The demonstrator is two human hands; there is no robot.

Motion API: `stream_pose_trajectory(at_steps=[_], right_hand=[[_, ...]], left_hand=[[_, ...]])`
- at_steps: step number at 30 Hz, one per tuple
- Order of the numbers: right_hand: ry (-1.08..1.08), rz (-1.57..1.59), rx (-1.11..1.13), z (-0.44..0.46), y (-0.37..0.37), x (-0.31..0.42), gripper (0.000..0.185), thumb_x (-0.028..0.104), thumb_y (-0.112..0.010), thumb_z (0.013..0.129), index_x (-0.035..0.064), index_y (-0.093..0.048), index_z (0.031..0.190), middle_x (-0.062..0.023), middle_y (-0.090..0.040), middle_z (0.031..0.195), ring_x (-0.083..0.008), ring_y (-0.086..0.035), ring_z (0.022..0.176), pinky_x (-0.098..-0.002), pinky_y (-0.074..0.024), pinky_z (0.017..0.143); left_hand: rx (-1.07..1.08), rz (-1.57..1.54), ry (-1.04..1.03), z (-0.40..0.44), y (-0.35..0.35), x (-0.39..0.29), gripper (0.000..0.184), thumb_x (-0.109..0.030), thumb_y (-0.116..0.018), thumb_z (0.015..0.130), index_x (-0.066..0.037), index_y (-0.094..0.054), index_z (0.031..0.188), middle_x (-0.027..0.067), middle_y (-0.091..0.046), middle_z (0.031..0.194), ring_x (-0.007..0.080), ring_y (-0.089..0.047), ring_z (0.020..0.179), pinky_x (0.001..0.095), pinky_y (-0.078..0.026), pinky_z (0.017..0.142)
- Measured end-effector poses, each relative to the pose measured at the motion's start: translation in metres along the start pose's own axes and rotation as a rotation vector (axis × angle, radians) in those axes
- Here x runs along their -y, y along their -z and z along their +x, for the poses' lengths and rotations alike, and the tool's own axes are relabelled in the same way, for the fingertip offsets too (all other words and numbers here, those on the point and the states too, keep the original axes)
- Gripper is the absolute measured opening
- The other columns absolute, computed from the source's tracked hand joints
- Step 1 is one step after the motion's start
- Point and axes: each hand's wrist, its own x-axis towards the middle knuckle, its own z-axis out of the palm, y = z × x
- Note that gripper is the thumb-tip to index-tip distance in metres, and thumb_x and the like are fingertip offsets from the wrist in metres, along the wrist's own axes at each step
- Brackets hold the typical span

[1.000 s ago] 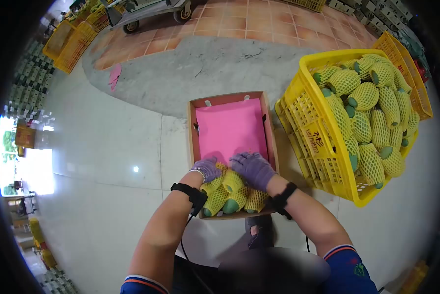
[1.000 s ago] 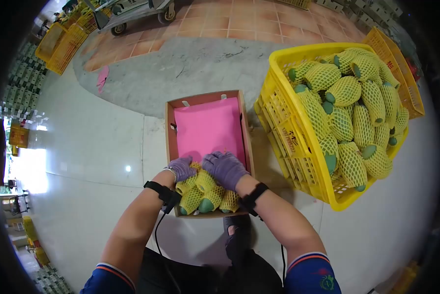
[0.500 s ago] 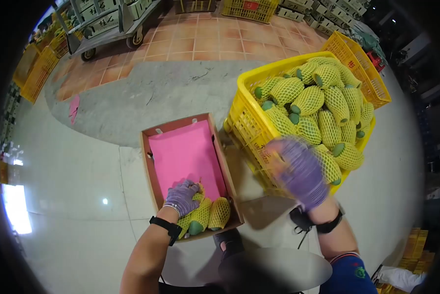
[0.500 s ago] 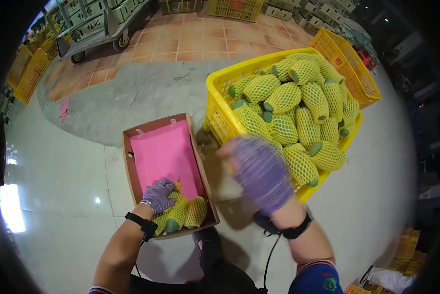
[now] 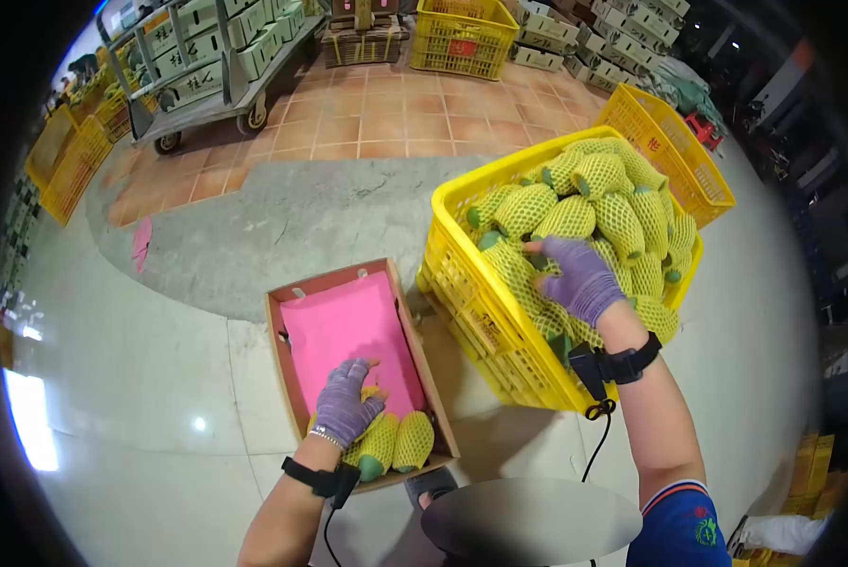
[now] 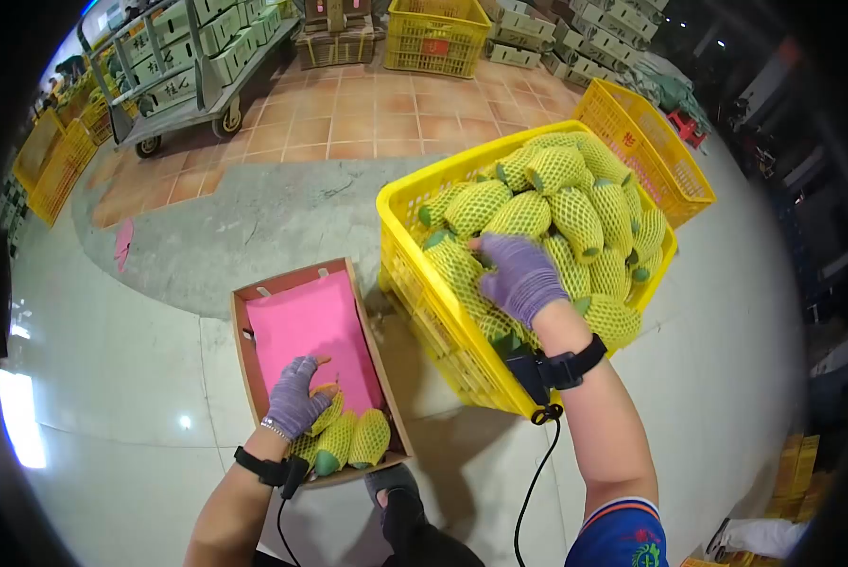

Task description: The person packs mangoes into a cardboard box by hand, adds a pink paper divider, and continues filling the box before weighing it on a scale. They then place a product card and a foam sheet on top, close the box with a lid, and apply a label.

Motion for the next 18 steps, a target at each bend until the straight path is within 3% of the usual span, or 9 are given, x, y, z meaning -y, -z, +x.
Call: stream_pose_trajectory(at_steps=[2, 5, 7, 9, 11, 13, 14, 16, 18], right_hand=[[-0.027, -0.343, -0.194, 0.009, 0.011, -0.015, 0.054, 0.016, -0.071, 0.077, 0.0209, -0.053, 0.129, -0.0057, -0.052, 0.135, -0.028, -0.046, 0.128, -0.045, -0.0378, 0.103], [0.149, -0.592, -0.25, 0.056, -0.033, -0.062, 0.055, 0.015, -0.07, 0.077, 0.0226, -0.053, 0.128, -0.0038, -0.05, 0.136, -0.0281, -0.048, 0.126, -0.0464, -0.0386, 0.101], [0.191, -0.613, -0.212, 0.055, -0.009, -0.053, 0.056, 0.014, -0.071, 0.075, 0.0198, -0.053, 0.128, -0.0075, -0.055, 0.129, -0.0286, -0.051, 0.12, -0.0458, -0.0395, 0.1], [0.118, -0.414, -0.162, 0.047, 0.017, -0.042, 0.055, 0.016, -0.072, 0.073, 0.0145, -0.054, 0.125, -0.0114, -0.059, 0.123, -0.0294, -0.055, 0.115, -0.0444, -0.04, 0.101], [0.384, -0.036, -0.52, 0.011, 0.033, -0.023, 0.05, 0.016, -0.072, 0.072, 0.0102, -0.057, 0.119, -0.0143, -0.062, 0.115, -0.0304, -0.059, 0.107, -0.0438, -0.0423, 0.099], [0.519, 0.262, -0.558, -0.033, 0.039, 0.026, 0.061, 0.016, -0.079, 0.064, 0.0107, -0.055, 0.12, -0.0135, -0.059, 0.12, -0.0353, -0.055, 0.111, -0.0426, -0.044, 0.097], [0.603, 0.321, -0.457, -0.054, 0.027, 0.053, 0.058, 0.016, -0.079, 0.066, 0.0109, -0.056, 0.119, -0.0129, -0.06, 0.119, -0.0353, -0.056, 0.111, -0.043, -0.0446, 0.096], [0.767, 0.458, -0.32, -0.084, -0.009, 0.107, 0.054, 0.015, -0.077, 0.067, 0.012, -0.058, 0.117, -0.0095, -0.061, 0.118, -0.0324, -0.056, 0.112, -0.0434, -0.0456, 0.094], [0.802, 0.277, -0.098, -0.084, -0.077, 0.136, 0.042, 0.017, -0.07, 0.073, 0.0136, -0.061, 0.114, -0.0068, -0.063, 0.117, -0.0283, -0.057, 0.113, -0.0412, -0.0465, 0.093]], left_hand=[[-0.009, -0.058, -0.014, 0.0, -0.001, -0.002, 0.053, -0.021, -0.075, 0.075, -0.011, -0.055, 0.123, 0.0154, -0.059, 0.112, 0.0335, -0.056, 0.106, 0.0419, -0.047, 0.092], [-0.004, -0.163, -0.035, 0.004, -0.004, -0.012, 0.051, -0.017, -0.074, 0.077, -0.008, -0.056, 0.124, 0.013, -0.06, 0.107, 0.027, -0.059, 0.102, 0.0371, -0.048, 0.088], [0.012, -0.203, -0.006, 0.001, -0.004, -0.018, 0.05, -0.015, -0.073, 0.078, -0.007, -0.055, 0.124, 0.0114, -0.061, 0.106, 0.024, -0.059, 0.101, 0.0355, -0.049, 0.086], [-0.06, -0.403, 0.037, -0.001, 0.004, -0.022, 0.047, -0.017, -0.074, 0.076, -0.008, -0.058, 0.119, 0.0158, -0.062, 0.106, 0.035, -0.059, 0.099, 0.0409, -0.049, 0.087], [-0.059, -0.485, 0.153, 0.001, 0.005, -0.001, 0.047, -0.017, -0.074, 0.077, -0.008, -0.058, 0.12, 0.0152, -0.062, 0.11, 0.0326, -0.06, 0.102, 0.0394, -0.05, 0.085], [0.043, -0.331, 0.144, 0.003, 0.005, 0.022, 0.045, -0.024, -0.071, 0.08, -0.01, -0.059, 0.122, 0.0122, -0.062, 0.118, 0.0293, -0.058, 0.111, 0.0409, -0.047, 0.091], [0.04, -0.324, 0.162, 0.006, 0.005, 0.028, 0.045, -0.024, -0.071, 0.08, -0.01, -0.059, 0.122, 0.0122, -0.062, 0.118, 0.0293, -0.058, 0.111, 0.0409, -0.047, 0.091], [0.425, 0.154, 0.101, 0.014, -0.001, 0.029, 0.048, -0.035, -0.063, 0.086, -0.015, -0.055, 0.129, 0.0111, -0.057, 0.128, 0.0285, -0.051, 0.122, 0.0448, -0.04, 0.102], [0.508, 0.314, 0.149, 0.011, -0.014, 0.034, 0.051, -0.038, -0.057, 0.089, -0.017, -0.05, 0.134, 0.0115, -0.055, 0.132, 0.031, -0.047, 0.126, 0.0453, -0.036, 0.105]])
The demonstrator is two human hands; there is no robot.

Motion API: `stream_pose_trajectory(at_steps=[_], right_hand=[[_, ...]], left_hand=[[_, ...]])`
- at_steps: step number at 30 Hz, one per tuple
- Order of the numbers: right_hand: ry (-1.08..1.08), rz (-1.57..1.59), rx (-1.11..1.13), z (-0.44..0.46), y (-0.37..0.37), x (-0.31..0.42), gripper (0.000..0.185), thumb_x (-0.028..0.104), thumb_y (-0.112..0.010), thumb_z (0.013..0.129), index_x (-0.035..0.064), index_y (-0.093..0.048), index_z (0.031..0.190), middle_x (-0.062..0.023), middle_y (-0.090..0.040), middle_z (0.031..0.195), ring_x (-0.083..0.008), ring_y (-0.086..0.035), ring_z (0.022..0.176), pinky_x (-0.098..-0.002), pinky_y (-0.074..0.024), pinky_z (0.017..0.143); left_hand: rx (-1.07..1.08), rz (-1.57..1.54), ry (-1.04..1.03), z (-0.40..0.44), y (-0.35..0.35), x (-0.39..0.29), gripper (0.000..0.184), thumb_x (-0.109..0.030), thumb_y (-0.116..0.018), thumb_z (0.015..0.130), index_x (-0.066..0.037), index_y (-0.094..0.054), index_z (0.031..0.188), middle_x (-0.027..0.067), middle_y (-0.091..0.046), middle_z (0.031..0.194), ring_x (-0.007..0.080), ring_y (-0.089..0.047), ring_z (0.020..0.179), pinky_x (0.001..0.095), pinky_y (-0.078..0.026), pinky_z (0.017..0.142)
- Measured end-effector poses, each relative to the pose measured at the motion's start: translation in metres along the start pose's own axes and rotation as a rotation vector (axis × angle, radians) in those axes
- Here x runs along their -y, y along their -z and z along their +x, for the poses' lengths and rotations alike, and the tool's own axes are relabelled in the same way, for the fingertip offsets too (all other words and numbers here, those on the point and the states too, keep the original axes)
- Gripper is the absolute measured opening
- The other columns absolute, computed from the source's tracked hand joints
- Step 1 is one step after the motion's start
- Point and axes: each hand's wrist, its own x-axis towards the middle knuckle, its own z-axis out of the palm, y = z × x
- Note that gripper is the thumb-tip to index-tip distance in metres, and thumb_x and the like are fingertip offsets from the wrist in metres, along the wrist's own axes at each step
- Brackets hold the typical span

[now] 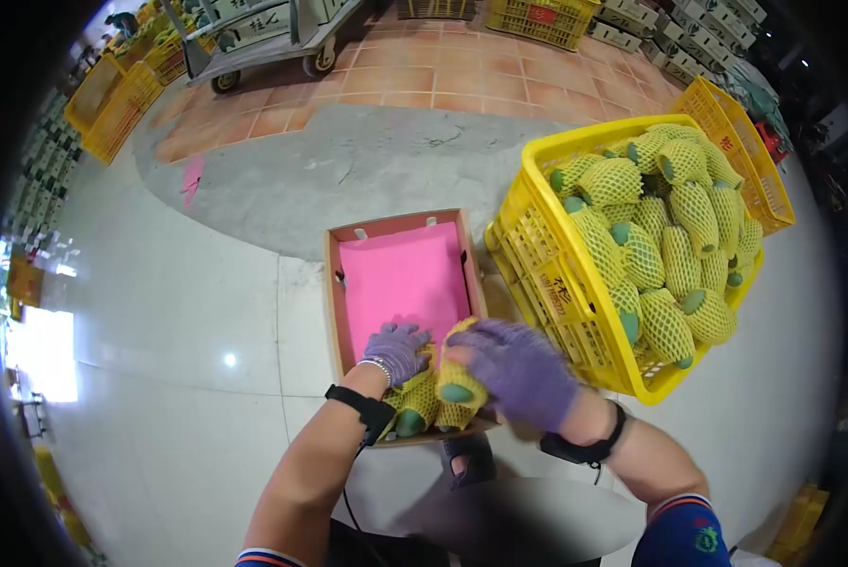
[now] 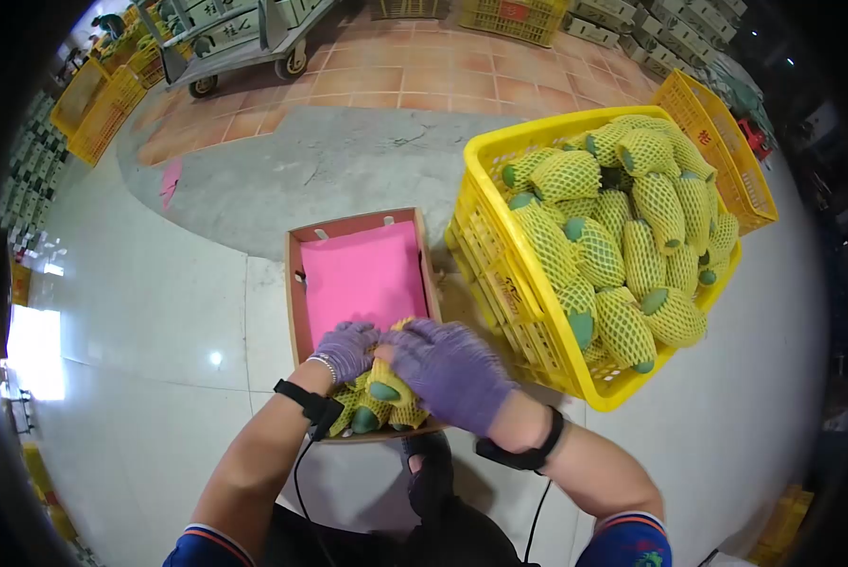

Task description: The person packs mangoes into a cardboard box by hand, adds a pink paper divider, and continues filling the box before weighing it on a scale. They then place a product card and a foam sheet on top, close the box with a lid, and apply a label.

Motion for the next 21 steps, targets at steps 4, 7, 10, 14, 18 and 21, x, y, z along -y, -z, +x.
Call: stream_pose_trajectory(at_steps=[4, 7, 10, 14, 18, 21], right_hand=[[-0.103, -0.289, 0.461, 0.021, -0.111, -0.026, 0.029, 0.018, -0.05, 0.087, 0.013, -0.063, 0.112, -0.0042, -0.063, 0.115, -0.0245, -0.058, 0.112, -0.038, -0.0481, 0.089], [-0.061, -0.247, 0.48, 0.012, -0.169, -0.039, 0.027, 0.019, -0.051, 0.087, 0.0113, -0.061, 0.112, -0.0065, -0.063, 0.115, -0.0239, -0.058, 0.112, -0.041, -0.0475, 0.09], [-0.169, -0.107, 0.374, -0.001, -0.201, -0.043, 0.034, 0.018, -0.046, 0.091, 0.0103, -0.055, 0.123, -0.0108, -0.061, 0.121, -0.0265, -0.053, 0.122, -0.0394, -0.0444, 0.099], [-0.565, 0.464, 0.236, -0.003, -0.12, -0.024, 0.036, 0.021, -0.051, 0.09, 0.0132, -0.055, 0.125, -0.0155, -0.054, 0.133, -0.032, -0.054, 0.12, -0.0396, -0.0423, 0.101], [-0.402, -0.387, -0.277, -0.055, 0.05, -0.013, 0.036, 0.012, -0.064, 0.072, 0.0107, -0.061, 0.108, -0.0109, -0.062, 0.113, -0.0313, -0.058, 0.106, -0.043, -0.0439, 0.095], [-1.036, -0.732, -0.014, -0.107, 0.098, -0.047, 0.062, 0.009, -0.072, 0.068, 0.0107, -0.05, 0.125, -0.013, -0.054, 0.126, -0.033, -0.05, 0.117, -0.0455, -0.0393, 0.1]], left_hand=[[0.148, 0.021, 0.128, 0.001, -0.026, 0.021, 0.054, -0.045, -0.042, 0.095, -0.021, -0.04, 0.144, 0.0122, -0.047, 0.141, 0.032, -0.039, 0.133, 0.0498, -0.029, 0.109], [0.182, -0.027, 0.149, -0.004, -0.024, 0.014, 0.054, -0.044, -0.041, 0.096, -0.02, -0.039, 0.144, 0.0123, -0.047, 0.141, 0.032, -0.04, 0.133, 0.0504, -0.029, 0.109], [0.166, 0.008, 0.168, -0.007, -0.023, 0.013, 0.055, -0.045, -0.041, 0.095, -0.02, -0.039, 0.144, 0.0118, -0.046, 0.142, 0.032, -0.038, 0.134, 0.0487, -0.028, 0.11], [0.139, -0.005, 0.099, -0.009, -0.014, 0.01, 0.055, -0.045, -0.038, 0.094, -0.018, -0.04, 0.143, 0.009, -0.041, 0.147, 0.0293, -0.036, 0.137, 0.0518, -0.026, 0.111], [-0.155, -0.06, 0.074, 0.001, -0.05, 0.037, 0.053, -0.04, -0.049, 0.092, -0.014, -0.046, 0.138, 0.0125, -0.047, 0.141, 0.0314, -0.041, 0.132, 0.0484, -0.032, 0.109], [-0.423, -0.335, 0.028, -0.011, -0.021, 0.025, 0.048, -0.033, -0.06, 0.087, -0.011, -0.053, 0.129, 0.0171, -0.055, 0.128, 0.0351, -0.049, 0.121, 0.0446, -0.039, 0.102]])
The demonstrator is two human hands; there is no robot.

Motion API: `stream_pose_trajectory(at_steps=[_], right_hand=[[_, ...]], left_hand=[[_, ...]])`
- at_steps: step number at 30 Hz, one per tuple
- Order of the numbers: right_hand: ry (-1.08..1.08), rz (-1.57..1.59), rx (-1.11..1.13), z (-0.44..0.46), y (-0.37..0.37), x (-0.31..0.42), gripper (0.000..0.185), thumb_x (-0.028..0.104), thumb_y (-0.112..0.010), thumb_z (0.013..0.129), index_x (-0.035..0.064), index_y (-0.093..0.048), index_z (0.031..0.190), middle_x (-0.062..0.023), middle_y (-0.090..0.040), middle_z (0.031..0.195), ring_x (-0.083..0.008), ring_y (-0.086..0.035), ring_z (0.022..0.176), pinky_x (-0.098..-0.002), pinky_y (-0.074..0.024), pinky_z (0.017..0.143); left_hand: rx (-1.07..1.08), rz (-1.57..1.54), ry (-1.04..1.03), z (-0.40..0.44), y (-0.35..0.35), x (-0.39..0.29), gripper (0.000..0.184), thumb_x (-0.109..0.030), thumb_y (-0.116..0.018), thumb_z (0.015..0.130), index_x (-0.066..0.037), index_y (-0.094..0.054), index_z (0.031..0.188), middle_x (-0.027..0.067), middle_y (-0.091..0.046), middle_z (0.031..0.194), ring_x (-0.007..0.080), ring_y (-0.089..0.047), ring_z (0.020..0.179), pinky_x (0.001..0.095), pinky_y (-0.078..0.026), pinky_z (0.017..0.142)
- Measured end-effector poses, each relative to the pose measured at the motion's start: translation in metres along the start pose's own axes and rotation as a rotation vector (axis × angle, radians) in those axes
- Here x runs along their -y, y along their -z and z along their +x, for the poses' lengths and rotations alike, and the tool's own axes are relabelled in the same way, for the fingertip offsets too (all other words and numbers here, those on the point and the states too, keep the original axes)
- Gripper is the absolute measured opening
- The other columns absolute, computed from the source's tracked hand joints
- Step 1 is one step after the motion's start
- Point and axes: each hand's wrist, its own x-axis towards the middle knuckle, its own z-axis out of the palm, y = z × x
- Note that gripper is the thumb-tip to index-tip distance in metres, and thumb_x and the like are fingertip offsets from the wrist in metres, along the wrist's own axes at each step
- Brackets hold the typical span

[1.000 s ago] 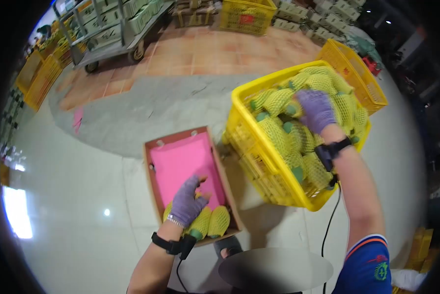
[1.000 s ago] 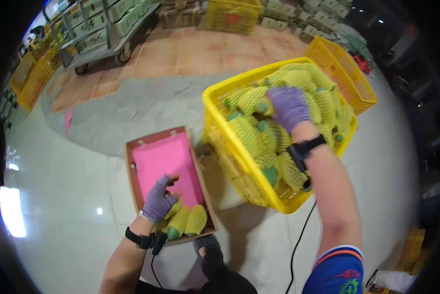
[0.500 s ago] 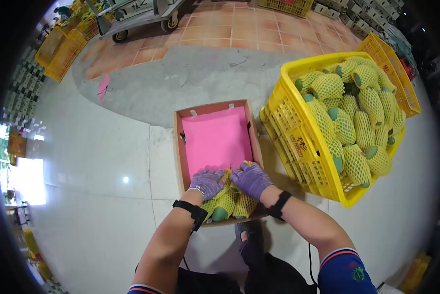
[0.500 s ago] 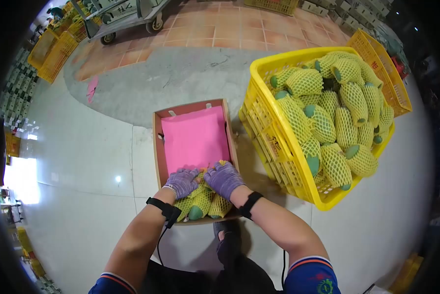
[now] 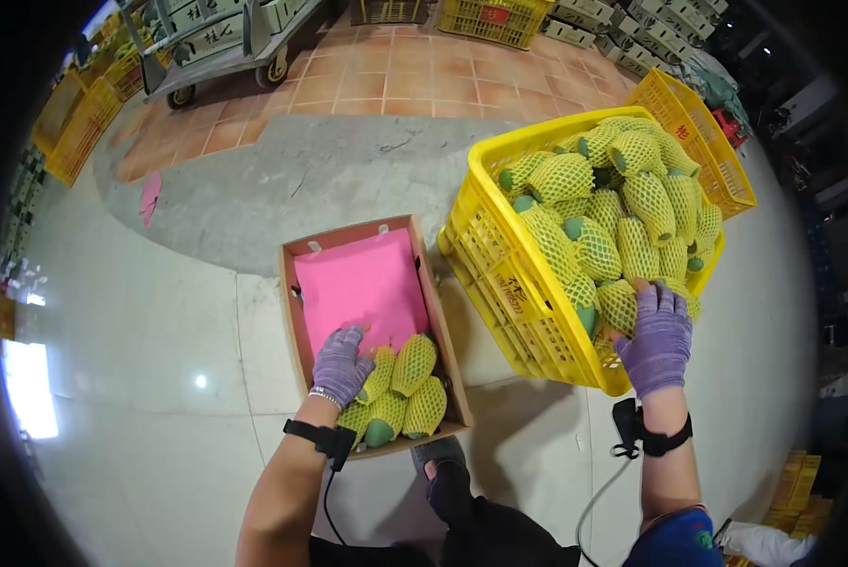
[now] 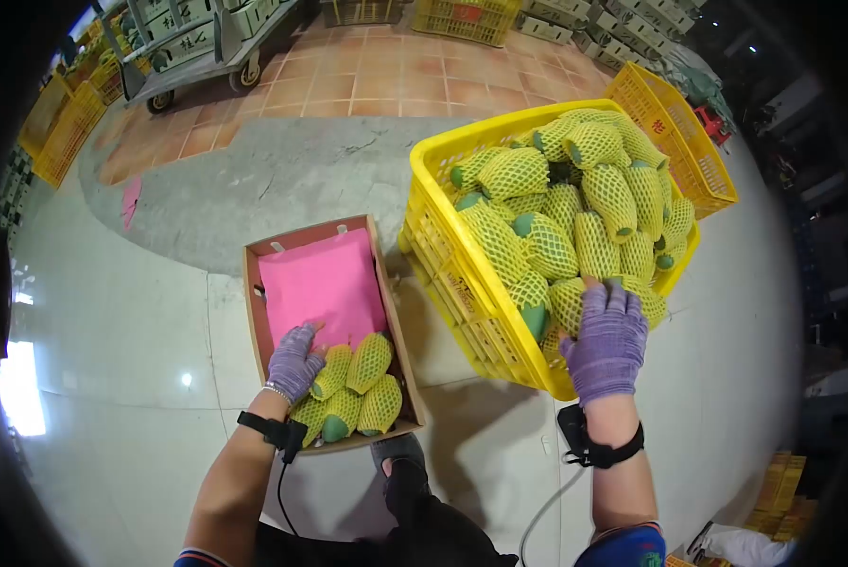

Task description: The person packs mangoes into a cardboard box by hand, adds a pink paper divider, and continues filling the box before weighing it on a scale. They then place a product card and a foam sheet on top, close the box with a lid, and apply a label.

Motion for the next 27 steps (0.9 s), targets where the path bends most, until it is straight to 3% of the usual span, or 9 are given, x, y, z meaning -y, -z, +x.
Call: stream_pose_trajectory(at_steps=[4, 9, 11, 14, 18, 22, 24, 25, 27], right_hand=[[0.108, 0.009, -0.187, 0.007, -0.014, -0.064, 0.076, 0.009, -0.077, 0.064, 0.0125, -0.045, 0.133, -0.0121, -0.051, 0.131, -0.0316, -0.047, 0.121, -0.0446, -0.0391, 0.101], [0.171, 0.156, 0.129, 0.043, -0.041, -0.115, 0.079, 0.004, -0.079, 0.055, 0.0116, -0.047, 0.127, -0.0102, -0.054, 0.124, -0.0323, -0.053, 0.114, -0.0403, -0.0431, 0.098], [0.174, 0.253, 0.121, 0.048, -0.042, -0.116, 0.076, 0.002, -0.078, 0.055, 0.0099, -0.048, 0.124, -0.011, -0.056, 0.113, -0.0325, -0.056, 0.105, -0.0393, -0.0466, 0.094], [0.145, 0.714, -0.299, 0.024, -0.009, -0.098, 0.079, 0.008, -0.083, 0.056, 0.01, -0.047, 0.126, -0.0106, -0.056, 0.111, -0.0287, -0.057, 0.103, -0.0351, -0.0462, 0.094], [0.248, 1.231, -0.19, -0.025, 0.039, 0.026, 0.075, 0.027, -0.083, 0.07, 0.0069, -0.043, 0.13, -0.011, -0.053, 0.116, -0.0243, -0.053, 0.107, -0.0345, -0.0424, 0.096], [0.418, 1.218, 0.045, -0.028, 0.015, 0.088, 0.075, 0.029, -0.082, 0.071, 0.0087, -0.044, 0.132, -0.0108, -0.05, 0.124, -0.0244, -0.054, 0.107, -0.0366, -0.0474, 0.089], [0.035, 1.577, 0.041, -0.018, 0.017, 0.08, 0.074, 0.028, -0.081, 0.073, 0.0098, -0.045, 0.134, -0.0131, -0.053, 0.119, -0.0263, -0.055, 0.107, -0.0386, -0.0484, 0.087], [0.135, 1.441, -0.046, -0.018, 0.009, 0.077, 0.073, 0.024, -0.08, 0.073, 0.0099, -0.045, 0.136, -0.0166, -0.054, 0.119, -0.03, -0.055, 0.107, -0.0386, -0.0473, 0.09], [0.1, 0.233, -0.078, 0.011, -0.014, -0.006, 0.079, 0.022, -0.081, 0.069, 0.0132, -0.043, 0.137, -0.0214, -0.045, 0.136, -0.0364, -0.054, 0.114, -0.0405, -0.0459, 0.096]], left_hand=[[-0.165, -0.103, -0.091, -0.011, 0.011, -0.03, 0.043, -0.015, -0.068, 0.084, -0.012, -0.057, 0.126, 0.0162, -0.059, 0.114, 0.029, -0.06, 0.103, 0.0361, -0.05, 0.088], [-0.139, -0.299, -0.092, -0.021, -0.001, -0.04, 0.041, -0.008, -0.068, 0.085, -0.009, -0.058, 0.124, 0.0102, -0.062, 0.112, 0.018, -0.061, 0.098, 0.0303, -0.049, 0.085], [-0.078, -0.497, -0.06, -0.027, -0.006, -0.05, 0.04, -0.02, -0.07, 0.083, -0.006, -0.059, 0.118, 0.0164, -0.062, 0.108, 0.0354, -0.059, 0.099, 0.0396, -0.046, 0.09], [-0.071, -0.71, -0.137, -0.048, 0.021, -0.103, 0.043, -0.018, -0.073, 0.08, -0.006, -0.059, 0.119, 0.0143, -0.062, 0.112, 0.0344, -0.059, 0.101, 0.0396, -0.046, 0.091], [-0.176, -0.567, -0.562, -0.073, 0.057, -0.202, 0.065, -0.02, -0.08, 0.072, -0.009, -0.052, 0.13, 0.0166, -0.055, 0.124, 0.0337, -0.049, 0.12, 0.0428, -0.045, 0.095], [-0.392, -0.433, -0.479, -0.076, 0.064, -0.207, 0.07, -0.021, -0.082, 0.069, -0.009, -0.05, 0.13, 0.0192, -0.055, 0.126, 0.0337, -0.052, 0.119, 0.0442, -0.048, 0.091], [-0.187, -1.009, -0.183, -0.056, 0.053, -0.15, 0.066, -0.02, -0.081, 0.068, -0.012, -0.052, 0.127, 0.0191, -0.06, 0.115, 0.033, -0.06, 0.106, 0.0417, -0.049, 0.09], [-0.212, -0.793, -0.113, -0.036, 0.054, -0.117, 0.063, -0.021, -0.079, 0.069, -0.013, -0.053, 0.126, 0.0187, -0.061, 0.113, 0.0334, -0.062, 0.102, 0.0408, -0.05, 0.09], [-0.154, -0.272, 0.118, 0.004, 0.066, -0.063, 0.06, -0.024, -0.075, 0.072, -0.015, -0.052, 0.127, 0.0187, -0.062, 0.114, 0.0346, -0.063, 0.102, 0.0404, -0.05, 0.09]])
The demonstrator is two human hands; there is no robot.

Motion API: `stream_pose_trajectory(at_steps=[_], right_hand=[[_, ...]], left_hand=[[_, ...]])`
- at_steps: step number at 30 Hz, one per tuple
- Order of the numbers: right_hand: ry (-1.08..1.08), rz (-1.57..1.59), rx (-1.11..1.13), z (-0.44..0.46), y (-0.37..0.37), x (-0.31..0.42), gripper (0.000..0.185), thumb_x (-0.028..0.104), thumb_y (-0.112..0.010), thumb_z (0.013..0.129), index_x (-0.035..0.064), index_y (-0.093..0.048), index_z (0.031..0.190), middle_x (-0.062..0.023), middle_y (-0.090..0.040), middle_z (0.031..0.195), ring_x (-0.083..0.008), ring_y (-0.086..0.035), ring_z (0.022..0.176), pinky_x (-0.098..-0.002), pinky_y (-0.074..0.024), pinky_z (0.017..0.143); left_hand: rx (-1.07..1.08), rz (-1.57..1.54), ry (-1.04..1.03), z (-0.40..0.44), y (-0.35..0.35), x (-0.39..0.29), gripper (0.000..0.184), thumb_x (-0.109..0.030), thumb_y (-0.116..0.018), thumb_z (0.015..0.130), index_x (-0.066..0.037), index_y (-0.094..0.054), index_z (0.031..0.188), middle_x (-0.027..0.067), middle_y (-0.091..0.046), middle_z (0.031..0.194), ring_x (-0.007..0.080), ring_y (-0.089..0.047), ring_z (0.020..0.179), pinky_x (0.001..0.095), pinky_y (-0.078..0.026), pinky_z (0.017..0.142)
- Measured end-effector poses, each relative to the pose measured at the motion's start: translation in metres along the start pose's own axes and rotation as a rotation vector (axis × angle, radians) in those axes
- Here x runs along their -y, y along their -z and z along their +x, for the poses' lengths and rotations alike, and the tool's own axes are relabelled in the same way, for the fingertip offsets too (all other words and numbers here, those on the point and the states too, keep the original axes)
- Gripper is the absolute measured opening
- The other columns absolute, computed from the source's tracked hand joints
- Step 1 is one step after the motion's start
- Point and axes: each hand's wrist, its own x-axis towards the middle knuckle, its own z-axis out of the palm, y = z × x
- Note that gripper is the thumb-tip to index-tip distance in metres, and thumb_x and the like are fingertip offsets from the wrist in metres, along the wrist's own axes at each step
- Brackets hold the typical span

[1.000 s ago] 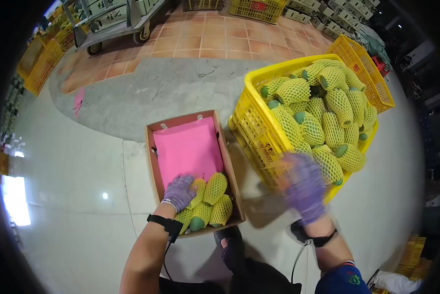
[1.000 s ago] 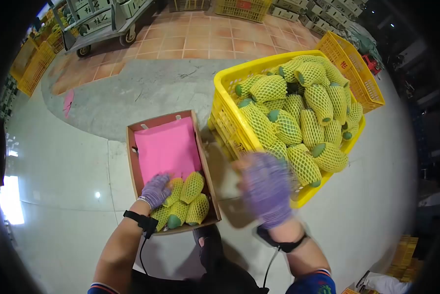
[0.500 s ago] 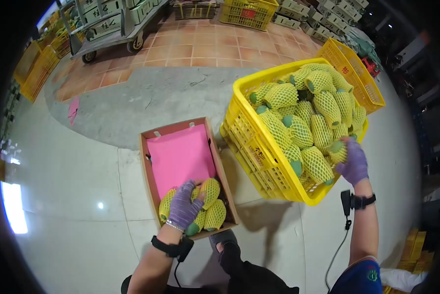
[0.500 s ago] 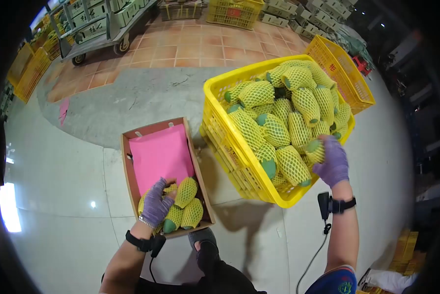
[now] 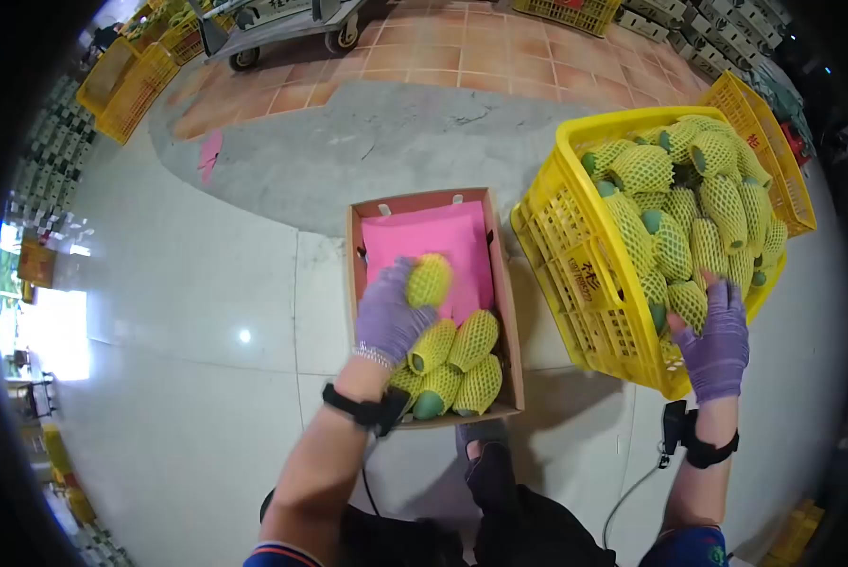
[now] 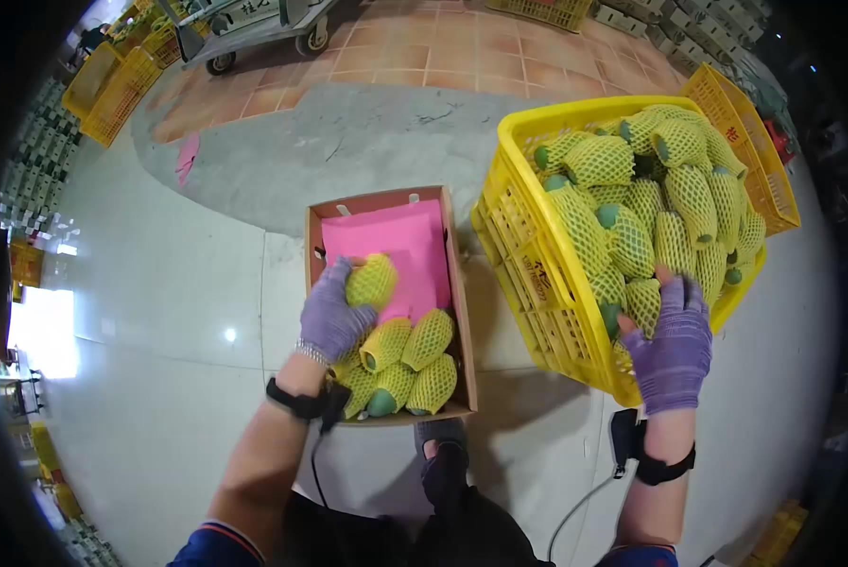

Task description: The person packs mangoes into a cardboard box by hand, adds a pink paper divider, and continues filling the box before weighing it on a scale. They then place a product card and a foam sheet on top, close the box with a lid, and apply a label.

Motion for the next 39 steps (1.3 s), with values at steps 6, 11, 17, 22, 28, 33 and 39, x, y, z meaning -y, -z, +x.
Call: stream_pose_trajectory(at_steps=[6, 11, 17, 22, 28, 33, 39], right_hand=[[-0.274, -0.159, 0.446, 0.015, -0.02, -0.01, 0.079, 0.014, -0.076, 0.069, 0.0127, -0.038, 0.139, -0.0211, -0.044, 0.137, -0.0383, -0.052, 0.118, -0.042, -0.0456, 0.097], [-0.083, 0.701, -0.06, -0.011, 0.009, -0.021, 0.074, 0.007, -0.066, 0.072, 0.0022, -0.035, 0.139, -0.015, -0.051, 0.123, -0.0262, -0.055, 0.11, -0.0355, -0.0448, 0.098], [-0.009, 1.542, 0.419, -0.013, -0.051, 0.136, 0.08, 0.028, -0.078, 0.074, 0.0041, -0.034, 0.137, -0.0148, -0.052, 0.125, -0.0248, -0.056, 0.112, -0.035, -0.0476, 0.093], [-0.522, 1.217, 0.817, 0.005, -0.206, 0.229, 0.062, 0.037, -0.074, 0.076, 0.0033, -0.047, 0.121, -0.0235, -0.06, 0.118, -0.0329, -0.062, 0.104, -0.0392, -0.0491, 0.088], [-0.842, 1.913, 1.091, 0.001, -0.195, 0.249, 0.03, 0.025, -0.065, 0.085, 0.0078, -0.056, 0.108, -0.0074, -0.059, 0.093, -0.0203, -0.059, 0.075, -0.0323, -0.0546, 0.066], [0.255, 1.333, 0.106, 0.006, -0.038, 0.156, 0.022, 0.01, -0.066, 0.083, 0.0043, -0.061, 0.104, -0.0122, -0.062, 0.092, -0.0267, -0.061, 0.089, -0.0378, -0.049, 0.076], [-0.006, 0.146, -0.36, 0.109, 0.008, -0.021, 0.034, 0.015, -0.07, 0.08, 0.0055, -0.058, 0.11, -0.0149, -0.061, 0.106, -0.0322, -0.058, 0.102, -0.0418, -0.0459, 0.088]], left_hand=[[0.31, 0.645, 0.22, 0.052, -0.026, 0.087, 0.069, -0.033, -0.067, 0.078, -0.022, -0.041, 0.141, 0.0184, -0.055, 0.129, 0.0349, -0.056, 0.117, 0.0427, -0.045, 0.1], [0.401, 0.71, 0.216, 0.051, -0.02, 0.085, 0.073, -0.036, -0.066, 0.081, -0.012, -0.037, 0.144, 0.0207, -0.056, 0.127, 0.0356, -0.054, 0.118, 0.0422, -0.045, 0.099], [0.488, 0.705, 0.244, 0.05, -0.02, 0.076, 0.069, -0.036, -0.063, 0.083, -0.007, -0.038, 0.141, 0.0225, -0.05, 0.134, 0.0366, -0.051, 0.122, 0.0423, -0.042, 0.101], [0.023, 0.286, 0.142, 0.046, -0.011, 0.061, 0.058, -0.043, -0.058, 0.089, -0.005, -0.05, 0.132, 0.0249, -0.056, 0.126, 0.0385, -0.052, 0.121, 0.0423, -0.041, 0.101], [0.178, 0.237, 0.047, 0.059, -0.054, 0.06, 0.057, -0.04, -0.063, 0.084, -0.004, -0.052, 0.128, 0.0232, -0.059, 0.118, 0.0386, -0.056, 0.112, 0.0429, -0.044, 0.097], [0.229, 0.646, -0.074, 0.047, -0.07, 0.05, 0.071, -0.038, -0.072, 0.077, -0.009, -0.045, 0.134, 0.0186, -0.052, 0.128, 0.0341, -0.055, 0.115, 0.0422, -0.045, 0.097], [0.329, 0.739, 0.011, 0.055, -0.069, 0.031, 0.071, -0.034, -0.074, 0.074, -0.012, -0.046, 0.136, 0.0171, -0.048, 0.133, 0.037, -0.047, 0.125, 0.0435, -0.041, 0.102]])
